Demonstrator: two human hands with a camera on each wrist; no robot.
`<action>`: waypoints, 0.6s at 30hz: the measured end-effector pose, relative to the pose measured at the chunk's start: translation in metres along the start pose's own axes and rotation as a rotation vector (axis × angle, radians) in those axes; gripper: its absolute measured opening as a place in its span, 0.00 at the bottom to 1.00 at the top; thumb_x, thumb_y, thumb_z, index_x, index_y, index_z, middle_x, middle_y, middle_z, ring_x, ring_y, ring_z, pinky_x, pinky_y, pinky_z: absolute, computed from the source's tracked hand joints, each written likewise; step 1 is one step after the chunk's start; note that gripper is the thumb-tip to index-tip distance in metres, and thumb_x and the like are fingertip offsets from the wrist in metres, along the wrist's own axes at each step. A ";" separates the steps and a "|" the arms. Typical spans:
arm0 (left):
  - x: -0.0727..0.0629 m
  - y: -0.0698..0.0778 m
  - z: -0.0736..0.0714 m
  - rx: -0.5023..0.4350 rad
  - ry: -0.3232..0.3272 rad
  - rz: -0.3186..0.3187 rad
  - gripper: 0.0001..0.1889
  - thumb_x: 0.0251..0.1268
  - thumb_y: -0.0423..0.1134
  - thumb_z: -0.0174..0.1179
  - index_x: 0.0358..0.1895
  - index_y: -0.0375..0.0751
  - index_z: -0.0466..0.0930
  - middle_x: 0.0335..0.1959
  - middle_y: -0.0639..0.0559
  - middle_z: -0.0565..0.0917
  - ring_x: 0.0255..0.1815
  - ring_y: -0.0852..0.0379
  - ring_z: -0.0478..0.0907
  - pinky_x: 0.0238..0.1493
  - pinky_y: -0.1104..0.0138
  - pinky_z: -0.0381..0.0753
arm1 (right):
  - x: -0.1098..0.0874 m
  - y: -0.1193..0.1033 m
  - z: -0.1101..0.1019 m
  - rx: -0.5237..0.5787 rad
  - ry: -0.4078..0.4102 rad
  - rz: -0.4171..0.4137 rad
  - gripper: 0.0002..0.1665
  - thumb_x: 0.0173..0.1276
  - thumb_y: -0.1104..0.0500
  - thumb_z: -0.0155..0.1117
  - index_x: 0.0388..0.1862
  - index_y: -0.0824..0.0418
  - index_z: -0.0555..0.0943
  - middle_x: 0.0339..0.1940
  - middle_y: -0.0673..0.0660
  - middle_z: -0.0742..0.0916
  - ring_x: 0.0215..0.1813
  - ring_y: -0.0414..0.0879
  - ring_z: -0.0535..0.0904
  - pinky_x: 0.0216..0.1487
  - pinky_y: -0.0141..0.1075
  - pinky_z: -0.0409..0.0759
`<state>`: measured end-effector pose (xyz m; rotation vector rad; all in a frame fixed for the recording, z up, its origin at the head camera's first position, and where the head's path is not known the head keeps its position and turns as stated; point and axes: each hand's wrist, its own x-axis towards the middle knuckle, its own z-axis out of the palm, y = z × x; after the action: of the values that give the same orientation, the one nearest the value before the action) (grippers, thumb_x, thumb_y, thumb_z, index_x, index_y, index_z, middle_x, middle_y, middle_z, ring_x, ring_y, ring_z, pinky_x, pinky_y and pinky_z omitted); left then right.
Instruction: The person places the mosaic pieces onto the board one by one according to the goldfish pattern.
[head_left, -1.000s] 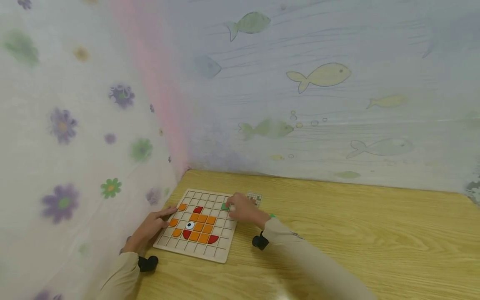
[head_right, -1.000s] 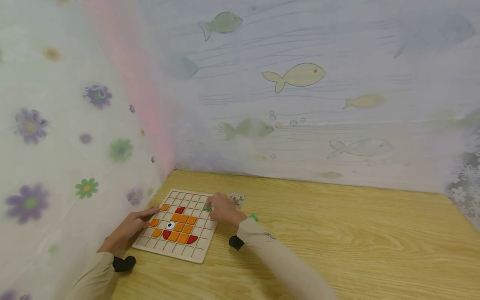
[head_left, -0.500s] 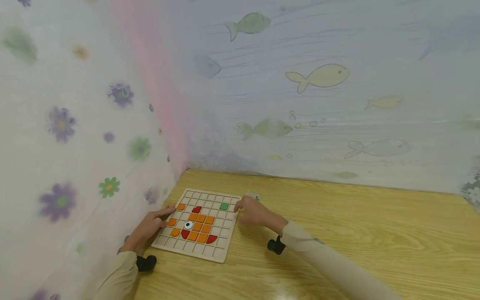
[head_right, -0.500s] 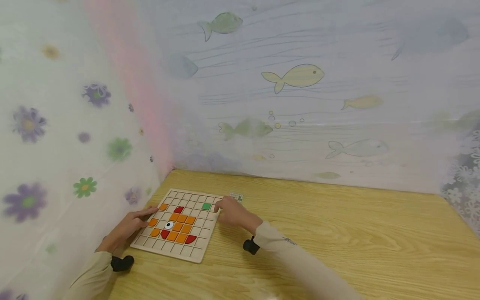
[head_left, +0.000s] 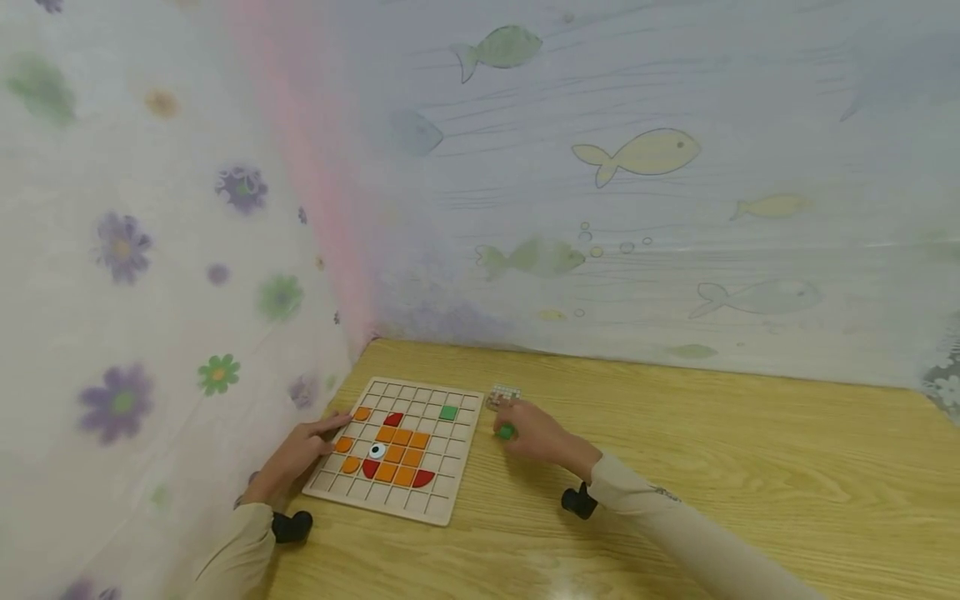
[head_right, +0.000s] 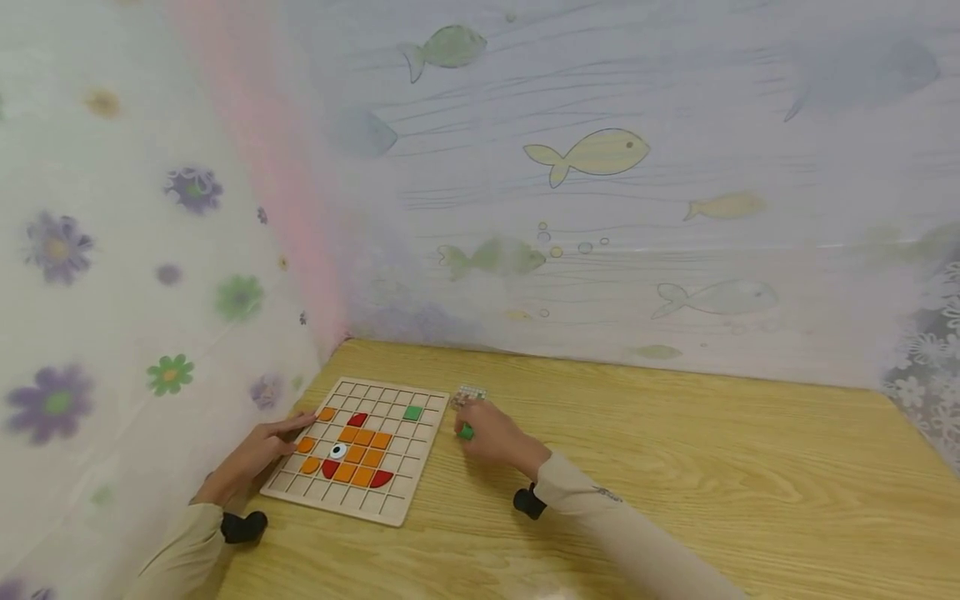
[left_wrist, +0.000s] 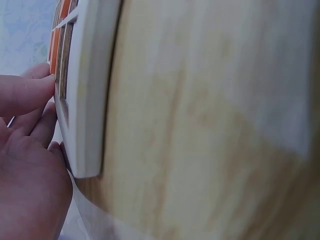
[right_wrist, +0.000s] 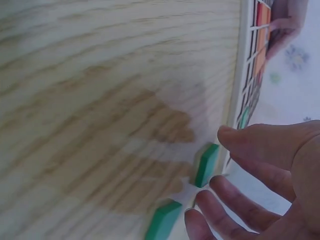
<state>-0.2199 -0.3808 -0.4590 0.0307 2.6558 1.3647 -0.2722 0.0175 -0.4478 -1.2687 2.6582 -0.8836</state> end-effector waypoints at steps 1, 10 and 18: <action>0.000 0.000 0.000 0.004 -0.002 -0.001 0.33 0.54 0.23 0.48 0.69 0.35 0.64 0.74 0.34 0.49 0.74 0.36 0.39 0.68 0.44 0.43 | -0.001 0.000 0.000 0.010 0.004 0.001 0.15 0.53 0.74 0.61 0.41 0.68 0.84 0.51 0.66 0.83 0.64 0.63 0.70 0.55 0.51 0.74; -0.002 0.001 0.000 -0.005 0.003 0.006 0.33 0.53 0.22 0.48 0.68 0.34 0.64 0.73 0.34 0.50 0.74 0.36 0.39 0.68 0.44 0.43 | -0.002 -0.003 0.002 0.025 0.038 0.022 0.15 0.51 0.75 0.61 0.39 0.68 0.84 0.48 0.67 0.83 0.65 0.65 0.67 0.57 0.53 0.72; 0.000 -0.001 0.001 0.006 0.008 -0.003 0.33 0.53 0.22 0.47 0.68 0.34 0.65 0.73 0.37 0.53 0.74 0.37 0.40 0.68 0.45 0.44 | 0.002 -0.004 0.007 0.036 0.091 0.088 0.11 0.54 0.74 0.62 0.38 0.70 0.83 0.47 0.69 0.82 0.62 0.66 0.71 0.56 0.54 0.72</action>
<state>-0.2196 -0.3805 -0.4601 0.0219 2.6656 1.3585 -0.2687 0.0104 -0.4514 -1.1202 2.7297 -0.9940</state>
